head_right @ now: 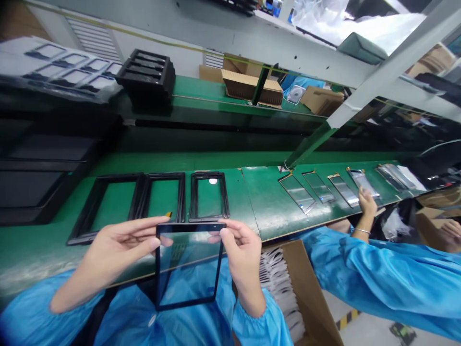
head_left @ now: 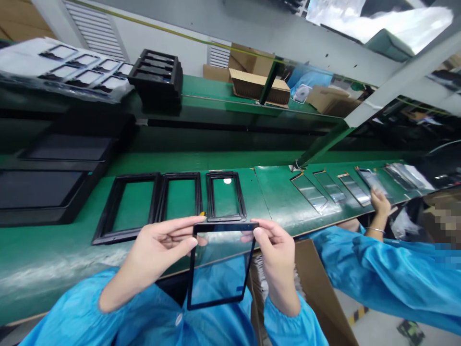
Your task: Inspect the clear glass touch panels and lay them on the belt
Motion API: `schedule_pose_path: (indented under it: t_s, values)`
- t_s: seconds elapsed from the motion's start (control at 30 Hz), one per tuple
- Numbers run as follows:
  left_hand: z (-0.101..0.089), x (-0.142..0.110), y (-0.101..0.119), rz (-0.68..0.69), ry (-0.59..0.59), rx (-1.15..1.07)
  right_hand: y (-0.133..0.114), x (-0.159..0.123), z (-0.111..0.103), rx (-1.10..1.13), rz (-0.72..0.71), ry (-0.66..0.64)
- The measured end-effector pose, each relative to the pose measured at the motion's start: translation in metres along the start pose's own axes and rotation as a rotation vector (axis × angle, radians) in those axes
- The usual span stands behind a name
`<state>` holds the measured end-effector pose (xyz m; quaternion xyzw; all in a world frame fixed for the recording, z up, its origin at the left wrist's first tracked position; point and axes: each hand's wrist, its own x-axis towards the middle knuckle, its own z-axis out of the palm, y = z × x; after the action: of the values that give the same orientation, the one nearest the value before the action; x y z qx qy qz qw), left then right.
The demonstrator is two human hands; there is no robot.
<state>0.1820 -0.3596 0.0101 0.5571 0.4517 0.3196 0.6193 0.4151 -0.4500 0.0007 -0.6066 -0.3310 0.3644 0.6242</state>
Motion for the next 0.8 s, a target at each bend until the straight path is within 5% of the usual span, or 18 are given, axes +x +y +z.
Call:
schedule_pose_path:
  t_s: [0.17, 0.27, 0.37, 0.5, 0.67, 0.8]
  values:
    - [-0.005, 0.001, -0.013, 0.046, 0.001, 0.04, -0.003, -0.003, 0.0, 0.037, 0.0, 0.012]
    - [-0.003, 0.002, -0.007, 0.191, -0.042, 0.224, -0.004, -0.003, 0.006, 0.033, 0.003, -0.044]
    - [0.003, 0.004, 0.007, 0.321, -0.211, 0.469, -0.003, -0.002, 0.017, 0.057, 0.053, -0.187]
    - [0.006, 0.004, 0.014, 0.193, -0.418, 0.459, -0.003, 0.002, 0.007, 0.081, 0.181, -0.356]
    - [-0.004, -0.002, -0.002, -0.038, -0.145, 0.044, 0.007, 0.008, -0.039, -0.029, 0.222, -0.259]
    - [-0.003, -0.004, -0.012, -0.044, 0.0, -0.056, 0.018, 0.003, -0.042, 0.064, 0.264, -0.091]
